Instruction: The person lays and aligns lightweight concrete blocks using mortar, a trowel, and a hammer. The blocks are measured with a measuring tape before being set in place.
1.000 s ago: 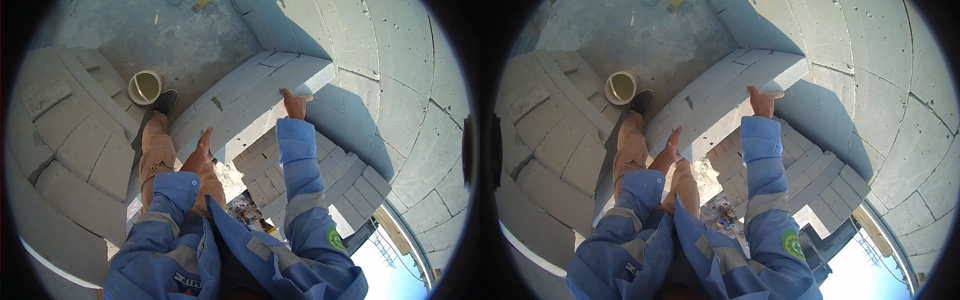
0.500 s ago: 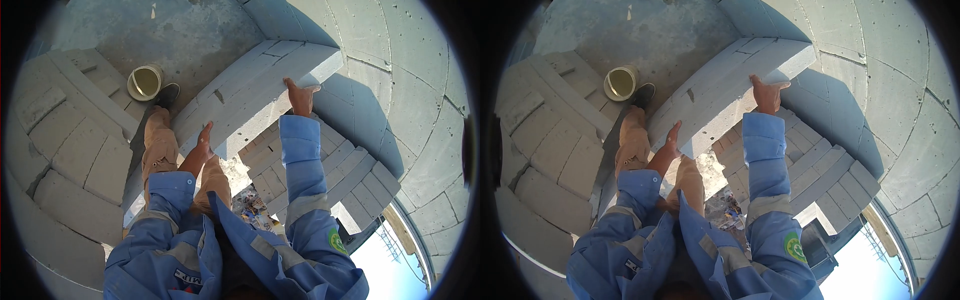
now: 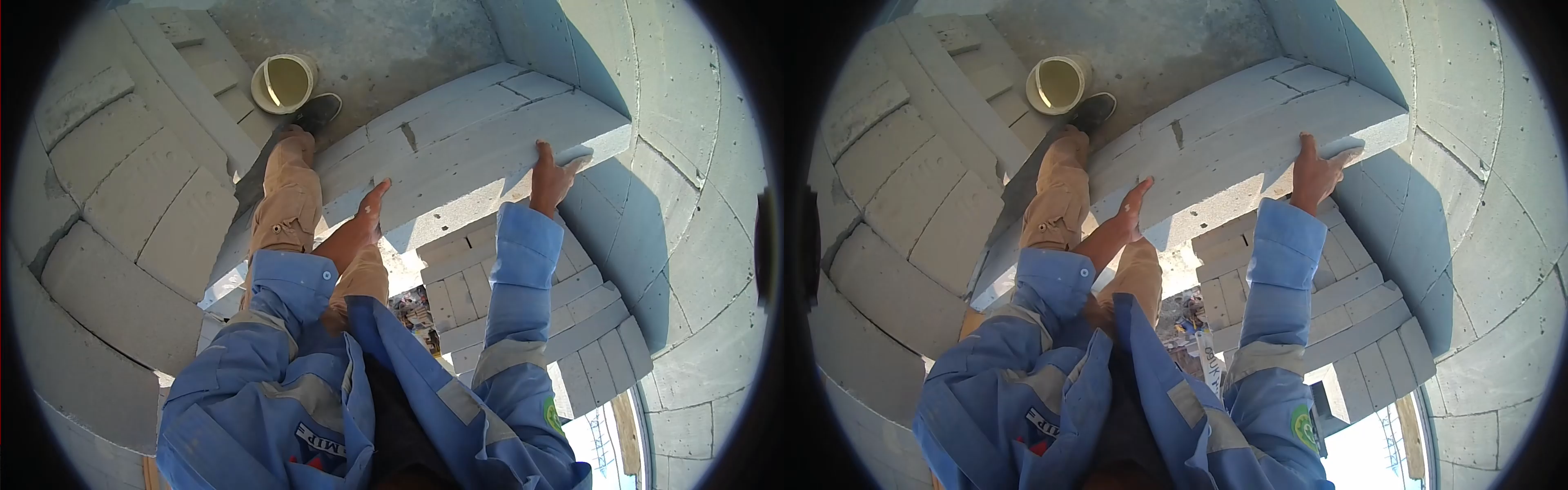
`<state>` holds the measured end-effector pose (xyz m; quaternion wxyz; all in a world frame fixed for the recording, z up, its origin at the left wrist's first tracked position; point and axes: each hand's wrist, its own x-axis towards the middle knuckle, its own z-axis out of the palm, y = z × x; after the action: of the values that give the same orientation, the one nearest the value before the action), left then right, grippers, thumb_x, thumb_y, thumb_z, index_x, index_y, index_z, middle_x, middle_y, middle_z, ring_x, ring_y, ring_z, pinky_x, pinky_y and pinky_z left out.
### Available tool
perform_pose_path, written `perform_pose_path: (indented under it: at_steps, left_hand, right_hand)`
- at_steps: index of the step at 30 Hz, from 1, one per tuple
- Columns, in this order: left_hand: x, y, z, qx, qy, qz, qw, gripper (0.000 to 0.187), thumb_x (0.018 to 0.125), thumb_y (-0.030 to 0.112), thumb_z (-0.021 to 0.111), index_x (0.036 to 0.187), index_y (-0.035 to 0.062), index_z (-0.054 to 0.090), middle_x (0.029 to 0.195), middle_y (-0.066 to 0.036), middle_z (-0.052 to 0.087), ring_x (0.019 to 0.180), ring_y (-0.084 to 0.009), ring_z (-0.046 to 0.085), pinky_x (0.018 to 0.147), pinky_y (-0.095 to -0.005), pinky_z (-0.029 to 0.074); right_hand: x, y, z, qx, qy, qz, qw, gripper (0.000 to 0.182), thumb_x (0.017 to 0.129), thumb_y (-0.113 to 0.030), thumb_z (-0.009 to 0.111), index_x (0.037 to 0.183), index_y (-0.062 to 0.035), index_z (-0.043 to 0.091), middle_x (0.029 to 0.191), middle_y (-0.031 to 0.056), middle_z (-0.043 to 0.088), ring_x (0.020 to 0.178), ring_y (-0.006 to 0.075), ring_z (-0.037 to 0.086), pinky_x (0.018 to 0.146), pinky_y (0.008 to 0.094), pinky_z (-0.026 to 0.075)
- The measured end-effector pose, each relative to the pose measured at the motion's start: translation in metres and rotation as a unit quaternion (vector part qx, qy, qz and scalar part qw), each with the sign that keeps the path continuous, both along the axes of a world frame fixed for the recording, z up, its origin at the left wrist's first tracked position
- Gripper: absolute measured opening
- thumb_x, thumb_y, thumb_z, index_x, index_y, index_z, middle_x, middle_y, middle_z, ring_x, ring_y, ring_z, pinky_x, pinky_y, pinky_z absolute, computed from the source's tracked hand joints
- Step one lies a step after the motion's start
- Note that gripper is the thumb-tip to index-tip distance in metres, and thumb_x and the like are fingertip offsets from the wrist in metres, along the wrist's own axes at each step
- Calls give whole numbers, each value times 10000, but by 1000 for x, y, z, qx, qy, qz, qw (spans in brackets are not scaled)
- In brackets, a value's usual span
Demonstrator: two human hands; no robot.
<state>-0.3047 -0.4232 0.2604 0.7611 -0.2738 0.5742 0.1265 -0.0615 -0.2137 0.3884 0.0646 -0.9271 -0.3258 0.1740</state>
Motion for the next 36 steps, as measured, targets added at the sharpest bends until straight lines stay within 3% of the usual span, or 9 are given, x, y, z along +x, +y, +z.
perform_pose_path:
  at_steps: [5,9,11,18,25,27,29,31,36]
  left_hand:
    - [0,13,30,10,-19,15,1000,743,898,610,603,1439,116,476,1392,-102,555,1250,-278,538,1022,-489,444]
    - [3,5,19,-17,-6,-5,1000,756,886,622,611,1430,115,482,1391,-107,555,1252,-281,538,1015,-492,450]
    - [-2,8,19,-20,-63,51,996,753,879,629,618,1413,114,494,1372,-113,564,1240,-289,542,1005,-498,455]
    - [3,-12,-6,-10,-38,79,996,630,923,554,612,1362,112,524,1284,-116,601,1161,-287,573,953,-467,479]
    - [-1,-12,-13,-4,-20,26,999,593,944,521,605,1351,95,534,1211,-135,631,1094,-305,609,935,-451,486]
    - [-3,2,10,15,-66,119,991,594,947,507,610,1363,91,527,1221,-144,627,1092,-317,613,946,-466,488]
    - [-3,4,11,21,-73,103,992,611,954,528,581,1372,89,512,1230,-127,625,1100,-297,614,933,-455,496]
    - [-4,7,13,27,-81,85,993,628,960,549,551,1382,87,497,1238,-111,623,1109,-276,614,921,-444,503]
    - [-4,8,15,43,-120,124,984,612,997,524,486,1408,71,475,1259,-144,619,1115,-307,627,943,-477,510]
  right_hand:
    - [1,0,1,3,-30,18,999,1098,733,-486,722,1558,46,230,1343,345,470,1244,434,530,1042,444,441]
    - [3,-2,2,-13,-35,11,999,1098,735,-480,722,1561,42,220,1331,343,483,1239,430,535,1041,439,443]
    - [2,-1,-3,-15,-54,21,998,1091,738,-473,720,1564,35,218,1327,340,487,1230,430,539,1037,436,447]
    - [-8,6,7,-37,-40,-28,998,1096,728,-471,730,1556,47,232,1417,357,464,1321,449,482,1096,421,401]
    - [-2,5,3,-37,-54,-33,997,1087,715,-447,736,1551,43,245,1316,374,506,1144,476,589,1018,457,465]
    - [-6,7,5,-55,-43,-38,997,1076,719,-444,734,1560,17,247,1302,375,509,1137,471,598,997,462,481]
    - [-8,7,6,-59,-51,-53,996,1083,719,-442,738,1575,-18,229,1290,366,514,1140,461,604,986,470,489]
    - [-6,8,7,-75,-37,-42,996,1144,731,-409,691,1614,-95,35,1264,345,488,1061,445,634,933,470,512]
    - [-8,10,11,-73,-27,-48,996,1138,729,-364,685,1616,-112,18,1245,326,502,983,414,670,918,444,522]
